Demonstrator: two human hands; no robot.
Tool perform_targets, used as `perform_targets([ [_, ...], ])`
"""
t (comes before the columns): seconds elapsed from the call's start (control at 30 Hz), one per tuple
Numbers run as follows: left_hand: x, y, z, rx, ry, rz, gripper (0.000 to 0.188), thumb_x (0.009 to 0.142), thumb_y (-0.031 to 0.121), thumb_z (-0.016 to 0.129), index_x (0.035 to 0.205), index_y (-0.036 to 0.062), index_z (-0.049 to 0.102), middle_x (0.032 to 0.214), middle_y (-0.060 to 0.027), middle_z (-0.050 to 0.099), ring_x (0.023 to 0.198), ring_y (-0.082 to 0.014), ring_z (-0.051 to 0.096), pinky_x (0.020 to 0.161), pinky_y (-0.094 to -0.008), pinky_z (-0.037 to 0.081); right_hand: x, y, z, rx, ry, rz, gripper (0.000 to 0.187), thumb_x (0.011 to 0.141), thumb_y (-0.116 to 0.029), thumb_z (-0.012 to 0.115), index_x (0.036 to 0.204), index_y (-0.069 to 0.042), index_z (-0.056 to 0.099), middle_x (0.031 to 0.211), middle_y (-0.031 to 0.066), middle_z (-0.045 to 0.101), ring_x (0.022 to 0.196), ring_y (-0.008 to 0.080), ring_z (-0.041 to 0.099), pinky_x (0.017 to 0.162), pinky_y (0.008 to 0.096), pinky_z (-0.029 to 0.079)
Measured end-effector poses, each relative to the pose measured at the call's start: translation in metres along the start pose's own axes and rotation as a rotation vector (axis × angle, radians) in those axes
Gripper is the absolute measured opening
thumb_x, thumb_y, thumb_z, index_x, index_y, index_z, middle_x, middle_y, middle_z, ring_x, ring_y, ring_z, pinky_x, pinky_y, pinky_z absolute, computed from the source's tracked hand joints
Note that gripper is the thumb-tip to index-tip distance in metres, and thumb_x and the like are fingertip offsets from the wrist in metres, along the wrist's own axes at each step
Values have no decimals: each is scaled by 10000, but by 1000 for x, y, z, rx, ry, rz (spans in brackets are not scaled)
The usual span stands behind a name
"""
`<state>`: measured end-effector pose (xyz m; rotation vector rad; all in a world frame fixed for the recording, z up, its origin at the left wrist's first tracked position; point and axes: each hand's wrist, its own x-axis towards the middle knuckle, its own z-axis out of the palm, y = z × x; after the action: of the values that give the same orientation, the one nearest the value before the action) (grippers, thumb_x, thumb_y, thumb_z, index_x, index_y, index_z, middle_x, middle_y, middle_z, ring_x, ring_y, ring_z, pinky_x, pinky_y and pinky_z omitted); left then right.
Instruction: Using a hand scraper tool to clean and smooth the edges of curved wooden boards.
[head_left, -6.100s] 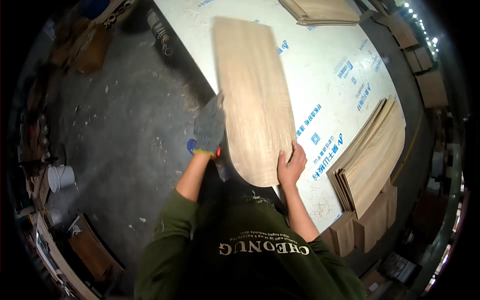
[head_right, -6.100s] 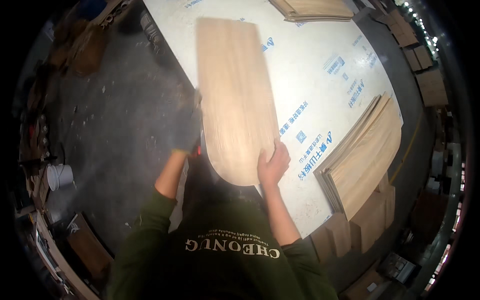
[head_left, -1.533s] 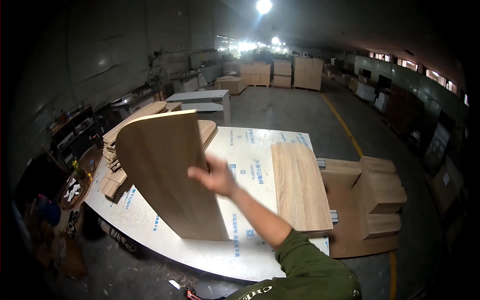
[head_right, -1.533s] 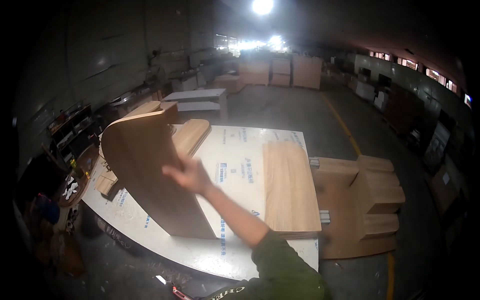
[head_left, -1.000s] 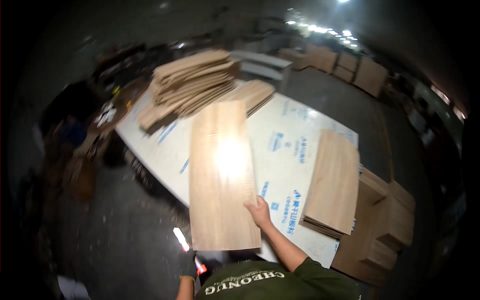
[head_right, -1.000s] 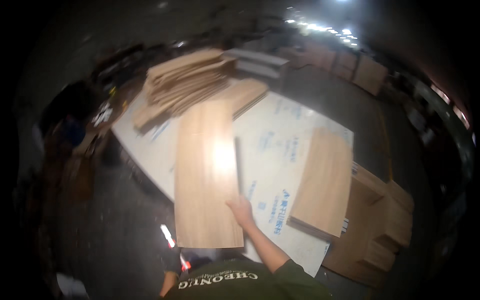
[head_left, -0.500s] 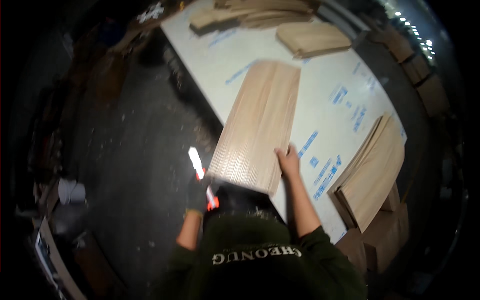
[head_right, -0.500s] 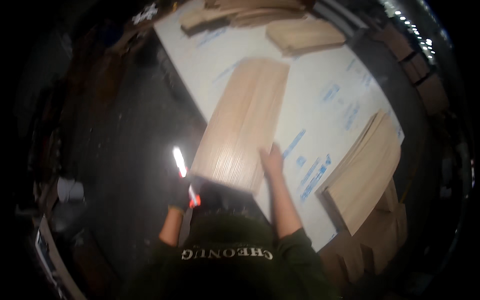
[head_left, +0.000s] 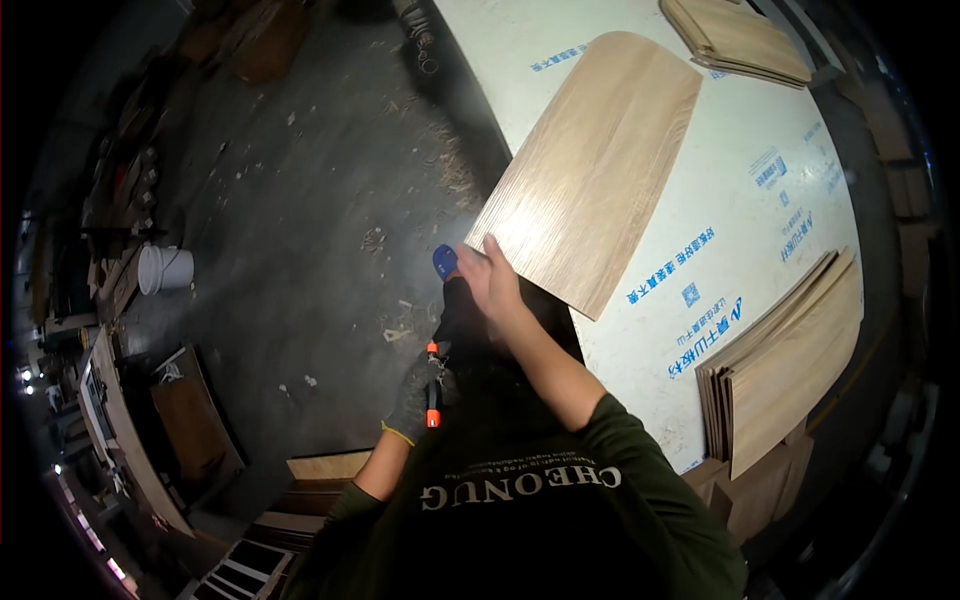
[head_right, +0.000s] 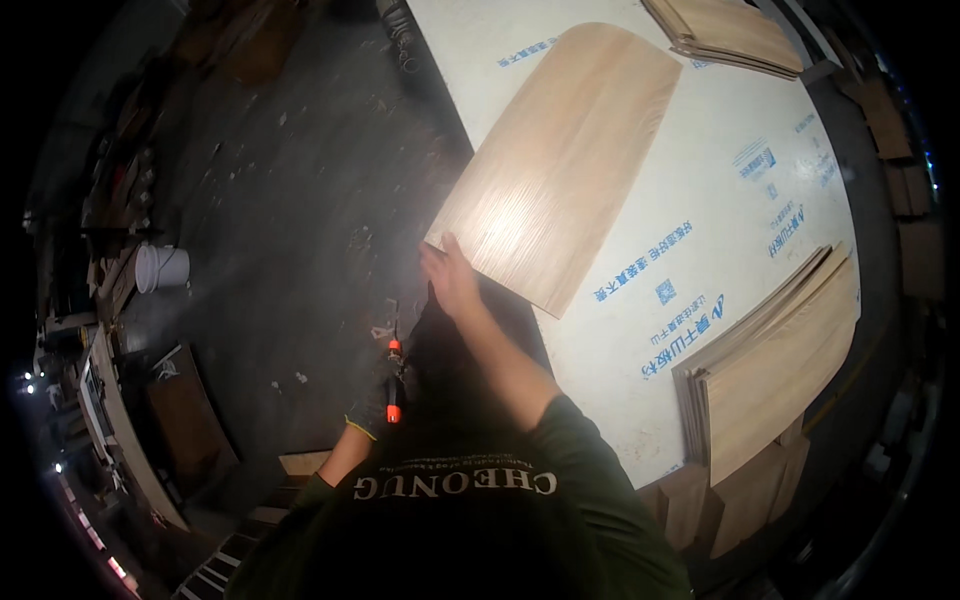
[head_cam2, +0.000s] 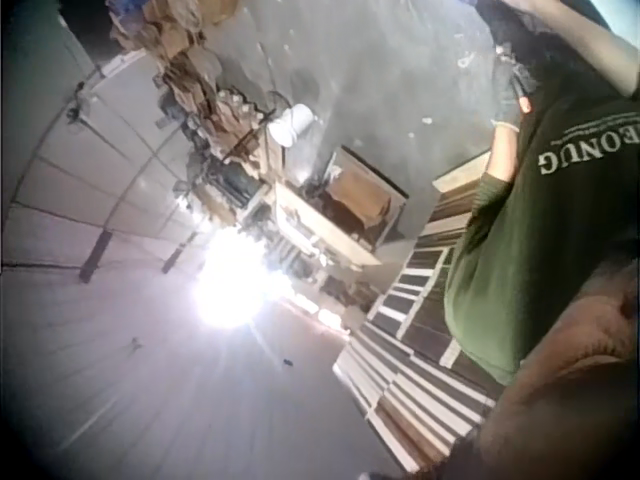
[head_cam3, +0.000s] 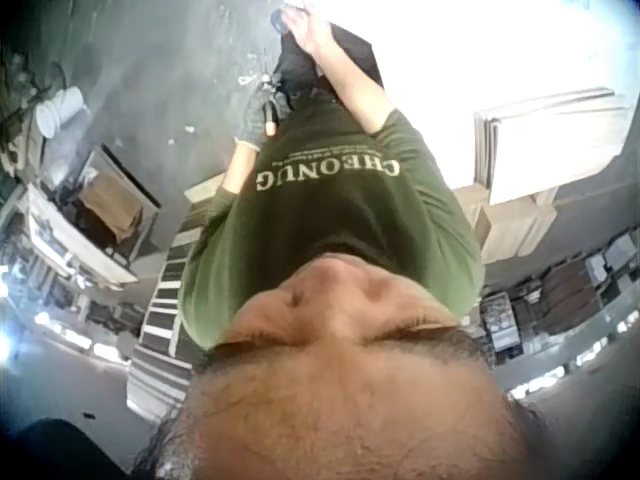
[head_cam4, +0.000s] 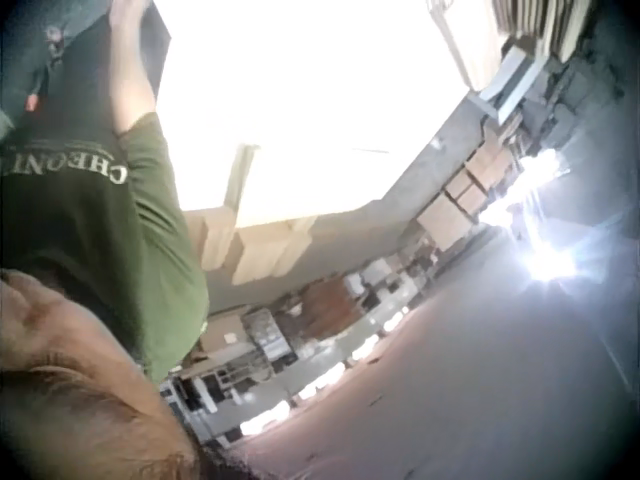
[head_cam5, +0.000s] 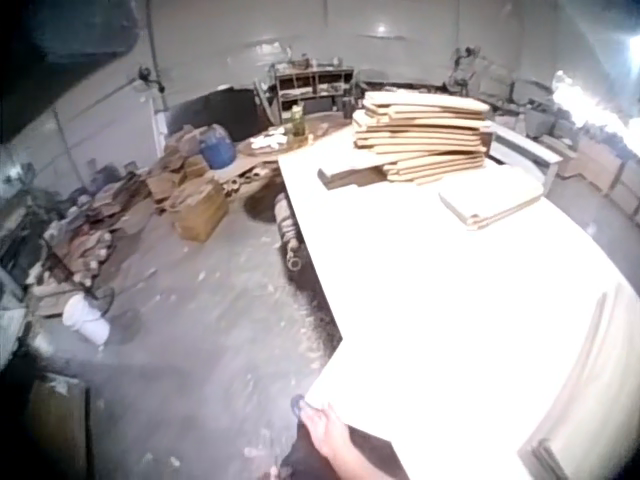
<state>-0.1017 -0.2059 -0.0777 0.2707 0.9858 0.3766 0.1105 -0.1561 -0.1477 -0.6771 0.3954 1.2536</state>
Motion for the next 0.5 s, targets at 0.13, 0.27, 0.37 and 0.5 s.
perform_targets([
  [0.13,-10,16,11,60,39,16,462,916,156,566,1355,113,426,760,-10,514,624,-100,512,564,-251,456,-2,-1,24,-76,28,-96,546,943,-191,587,1356,79,353,1381,200,439,1243,325,494,1067,410,364],
  [0.27,-7,28,12,651,145,153,500,931,181,550,1391,63,396,908,-64,576,748,-156,563,685,-285,488,-27,-4,-20,-219,-16,35,408,945,-190,570,1300,-19,463,1280,131,550,1168,292,542,1032,421,401],
  [0.37,10,18,15,1284,236,647,559,935,221,539,1424,24,353,1100,-151,628,977,-287,620,855,-378,480,-46,-3,-27,-346,-72,112,390,955,-198,546,1283,1,477,1285,138,547,1163,289,543,1023,409,411],
  [0.5,31,25,36,1435,223,748,492,908,233,547,1358,61,447,1133,-195,620,1049,-377,595,872,-437,467,-22,5,-30,-376,-131,108,434,986,-278,501,1292,25,449,1284,156,542,1151,300,550,1019,407,416],
])
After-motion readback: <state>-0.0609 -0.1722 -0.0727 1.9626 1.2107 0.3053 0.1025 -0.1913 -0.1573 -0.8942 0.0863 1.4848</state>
